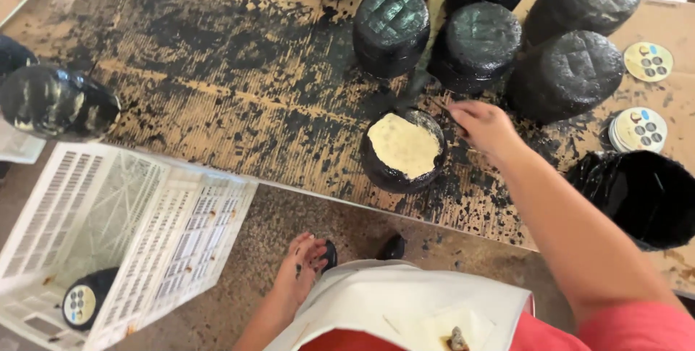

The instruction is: The person paints the top of cylindrical containers black using a brush. They dip the brush into a container of black paint, apply it to the top surface, and then place a circular label on the finished container before moving it into a white crate.

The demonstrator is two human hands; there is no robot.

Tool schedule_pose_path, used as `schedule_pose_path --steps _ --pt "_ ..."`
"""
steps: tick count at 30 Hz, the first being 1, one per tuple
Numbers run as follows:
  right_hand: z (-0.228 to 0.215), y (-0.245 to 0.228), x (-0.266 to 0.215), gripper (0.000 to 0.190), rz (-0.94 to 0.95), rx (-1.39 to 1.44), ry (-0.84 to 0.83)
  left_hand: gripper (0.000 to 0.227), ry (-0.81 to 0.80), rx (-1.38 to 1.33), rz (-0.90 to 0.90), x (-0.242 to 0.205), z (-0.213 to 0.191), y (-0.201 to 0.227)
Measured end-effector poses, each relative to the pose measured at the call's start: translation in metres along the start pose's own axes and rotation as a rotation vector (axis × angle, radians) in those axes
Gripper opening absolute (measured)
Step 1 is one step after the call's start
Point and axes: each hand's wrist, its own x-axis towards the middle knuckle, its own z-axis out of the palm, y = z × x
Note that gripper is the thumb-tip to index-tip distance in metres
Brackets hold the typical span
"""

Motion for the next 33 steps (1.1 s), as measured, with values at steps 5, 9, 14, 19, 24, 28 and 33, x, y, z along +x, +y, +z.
schedule_pose_path --steps 5,9,14,19,24,28,33 --pt "-0.003 -0.021 -0.012 0.033 -0.054 -0.168 -0.054 0.037 -0.048 0.029 0.049 -0.026 0.023 0.025" --pt "-0.042 0.036 -0.001 0.03 0.009 -0.069 -0.03 0.032 -0.01 0.028 -0.026 -0.02 0.012 0.023" --pt "-0.029 -0.007 -0.014 0.034 0.125 -0.2 -0.008 0.031 0.033 -0.021 -0.105 -0.04 0.038 0.04" --pt "-0.017 -0.022 -0.023 0.033 0.083 -0.161 0.001 0.046 -0.105 0.181 -0.116 -0.076 0.08 0.077" --pt "-0.04 0.063 -0.05 0.033 0.136 -0.14 0.109 0.035 -0.074 0.089 -0.072 -0.028 0.032 0.042" --pt "-0.037 0.13 -0.043 0.026 -0.101 -0.042 0.169 0.033 -0.039 0.021 -0.056 -0.016 0.008 0.027" --pt "-0.027 0.104 -0.039 0.031 -0.082 -0.133 0.095 0.036 -0.066 0.131 -0.086 -0.043 0.043 0.057"
